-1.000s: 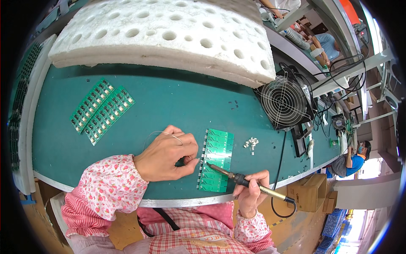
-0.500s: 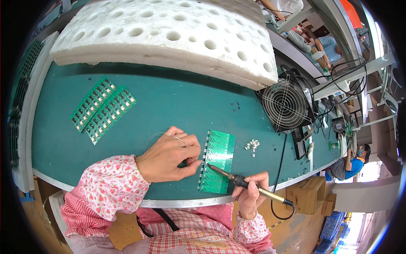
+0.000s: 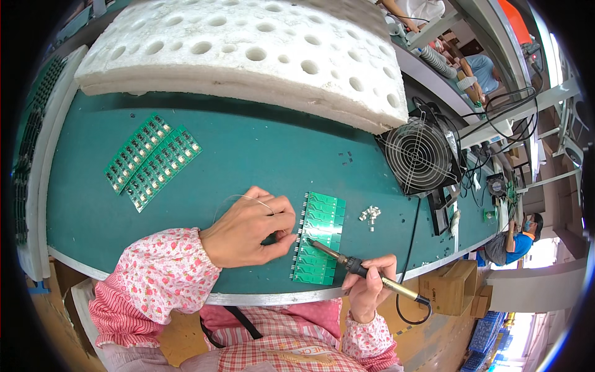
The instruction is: The person attaches small electronic components onto a circuit board strip by hand, solders the connections using a soldering iron and solder wire, and turns the board around.
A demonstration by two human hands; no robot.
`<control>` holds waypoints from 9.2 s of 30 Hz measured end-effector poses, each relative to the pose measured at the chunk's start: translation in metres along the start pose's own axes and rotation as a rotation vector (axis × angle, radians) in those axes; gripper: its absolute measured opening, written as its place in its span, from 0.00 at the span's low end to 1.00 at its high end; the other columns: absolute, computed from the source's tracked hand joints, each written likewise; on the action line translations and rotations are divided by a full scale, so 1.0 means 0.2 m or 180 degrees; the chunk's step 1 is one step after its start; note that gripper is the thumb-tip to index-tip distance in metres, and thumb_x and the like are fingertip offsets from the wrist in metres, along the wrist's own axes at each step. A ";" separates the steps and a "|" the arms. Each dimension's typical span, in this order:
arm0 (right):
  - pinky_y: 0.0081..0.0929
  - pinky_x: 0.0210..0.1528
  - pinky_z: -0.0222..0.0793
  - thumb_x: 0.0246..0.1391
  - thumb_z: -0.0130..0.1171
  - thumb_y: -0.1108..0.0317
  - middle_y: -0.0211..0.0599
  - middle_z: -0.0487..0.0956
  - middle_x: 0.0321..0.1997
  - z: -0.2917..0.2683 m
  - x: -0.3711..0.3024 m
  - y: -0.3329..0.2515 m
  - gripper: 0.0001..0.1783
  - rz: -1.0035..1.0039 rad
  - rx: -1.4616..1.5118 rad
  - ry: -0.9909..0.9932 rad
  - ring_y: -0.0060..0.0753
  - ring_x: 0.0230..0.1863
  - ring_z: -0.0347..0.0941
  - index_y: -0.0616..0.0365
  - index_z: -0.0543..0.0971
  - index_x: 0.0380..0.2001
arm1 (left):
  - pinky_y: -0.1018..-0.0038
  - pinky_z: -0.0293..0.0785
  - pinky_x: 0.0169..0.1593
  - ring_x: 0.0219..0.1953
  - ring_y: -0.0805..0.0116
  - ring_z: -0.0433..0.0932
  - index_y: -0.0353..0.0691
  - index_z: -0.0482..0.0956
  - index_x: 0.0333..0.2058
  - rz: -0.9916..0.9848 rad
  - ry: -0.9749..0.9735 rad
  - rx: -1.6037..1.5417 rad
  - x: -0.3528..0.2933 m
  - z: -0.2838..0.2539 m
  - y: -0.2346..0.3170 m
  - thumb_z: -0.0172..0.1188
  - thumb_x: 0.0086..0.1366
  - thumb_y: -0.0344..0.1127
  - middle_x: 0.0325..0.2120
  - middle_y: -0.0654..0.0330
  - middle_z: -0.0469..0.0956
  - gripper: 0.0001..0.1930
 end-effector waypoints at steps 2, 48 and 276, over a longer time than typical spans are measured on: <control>0.20 0.19 0.67 0.58 0.48 0.66 0.39 0.72 0.27 0.01 0.01 -0.01 0.10 -0.0018 -0.0063 -0.0134 0.24 0.15 0.69 0.62 0.65 0.34 | 0.71 0.61 0.42 0.26 0.72 0.71 0.43 0.72 0.24 -0.0010 0.0002 0.0012 0.00 0.00 0.00 0.64 0.51 0.29 0.25 0.69 0.71 0.07; 0.17 0.13 0.59 0.57 0.48 0.67 0.36 0.69 0.16 0.00 -0.01 0.00 0.09 -0.0252 0.0145 -0.0134 0.22 0.10 0.63 0.61 0.63 0.31 | 0.70 0.61 0.44 0.30 0.70 0.72 0.42 0.73 0.24 0.0207 -0.0199 0.0039 -0.01 0.01 0.03 0.62 0.52 0.31 0.29 0.68 0.73 0.05; 0.17 0.08 0.56 0.60 0.48 0.65 0.33 0.65 0.14 -0.01 -0.03 0.01 0.12 -0.0701 -0.0378 -0.0002 0.21 0.07 0.59 0.61 0.62 0.29 | 0.70 0.58 0.36 0.21 0.69 0.71 0.43 0.70 0.20 -0.1258 0.1212 0.0580 -0.24 0.12 0.28 0.63 0.52 0.28 0.19 0.69 0.72 0.09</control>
Point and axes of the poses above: each hand's wrist, its own x-axis towards the middle knuckle, its own z-axis out of the palm, y = z × x, the point moved 4 cm from there along x, towards the middle knuckle
